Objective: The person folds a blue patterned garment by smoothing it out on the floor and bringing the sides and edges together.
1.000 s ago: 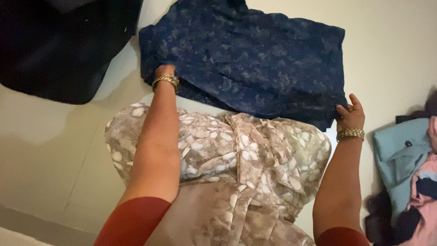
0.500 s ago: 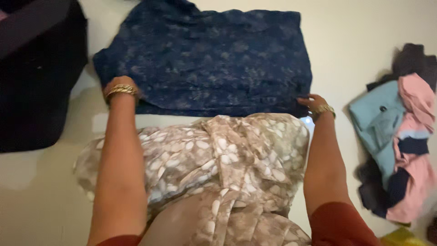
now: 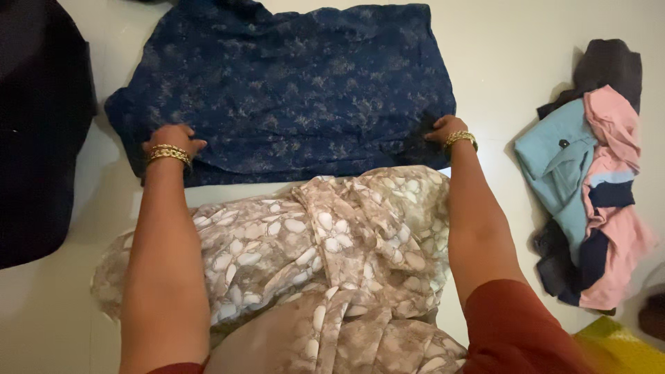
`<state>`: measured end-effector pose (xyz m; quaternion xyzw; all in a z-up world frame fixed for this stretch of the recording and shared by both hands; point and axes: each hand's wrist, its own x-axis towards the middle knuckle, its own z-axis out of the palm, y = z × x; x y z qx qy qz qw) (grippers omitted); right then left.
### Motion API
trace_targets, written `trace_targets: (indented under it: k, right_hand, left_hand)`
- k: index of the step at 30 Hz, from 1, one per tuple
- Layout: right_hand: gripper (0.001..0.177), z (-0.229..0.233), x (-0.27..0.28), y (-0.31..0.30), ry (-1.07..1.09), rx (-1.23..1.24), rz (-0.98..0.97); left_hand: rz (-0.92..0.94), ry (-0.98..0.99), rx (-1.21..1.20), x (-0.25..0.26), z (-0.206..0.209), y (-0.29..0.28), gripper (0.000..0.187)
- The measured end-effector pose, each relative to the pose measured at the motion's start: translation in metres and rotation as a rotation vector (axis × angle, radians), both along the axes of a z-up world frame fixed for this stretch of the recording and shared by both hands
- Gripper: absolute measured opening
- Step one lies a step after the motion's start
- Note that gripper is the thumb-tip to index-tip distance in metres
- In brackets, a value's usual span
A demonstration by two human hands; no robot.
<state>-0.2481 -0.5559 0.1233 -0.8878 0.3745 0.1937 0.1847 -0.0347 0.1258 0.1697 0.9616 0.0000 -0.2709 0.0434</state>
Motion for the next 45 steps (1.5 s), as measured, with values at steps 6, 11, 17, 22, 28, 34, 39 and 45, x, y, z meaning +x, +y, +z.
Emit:
trace_targets:
  k: [6, 11, 17, 22, 28, 34, 39, 45]
  right_hand:
    - [0.049, 0.003, 0.001, 0.008, 0.169, -0.144, 0.189]
    - [0.041, 0.024, 0.008, 0.003, -0.088, -0.267, 0.446]
    - [0.041, 0.041, 0.030, 0.024, -0.117, -0.124, 0.113]
    - [0.053, 0.070, 0.058, 0.098, -0.056, -0.713, 0.070]
    - [0.049, 0.051, 0.140, 0.206, -0.401, -0.080, 0.640]
    - [0.076, 0.017, 0.193, 0.338, -0.366, 0.246, 1.050]
    - [0.075, 0.039, 0.188, 0.380, 0.028, -0.093, 0.933]
    - [0.047, 0.035, 0.180, 0.360, -0.048, -0.029, 0.905]
  left_hand:
    - [0.090, 0.166, -0.024, 0.005, -0.032, 0.004, 0.047]
    - [-0.079, -0.012, -0.344, 0.016, -0.044, 0.047, 0.043]
    - [-0.077, -0.001, -0.331, 0.013, -0.036, 0.056, 0.038]
    - [-0.262, 0.115, -0.092, 0.017, -0.032, 0.043, 0.047]
    - [-0.381, 0.238, 0.014, 0.022, -0.032, 0.061, 0.064]
    - [-0.334, 0.297, -0.164, -0.005, -0.015, 0.075, 0.094]
    - [-0.473, 0.352, 0.003, -0.020, 0.019, 0.075, 0.093]
    - [-0.397, 0.170, -0.181, -0.002, -0.010, 0.091, 0.056]
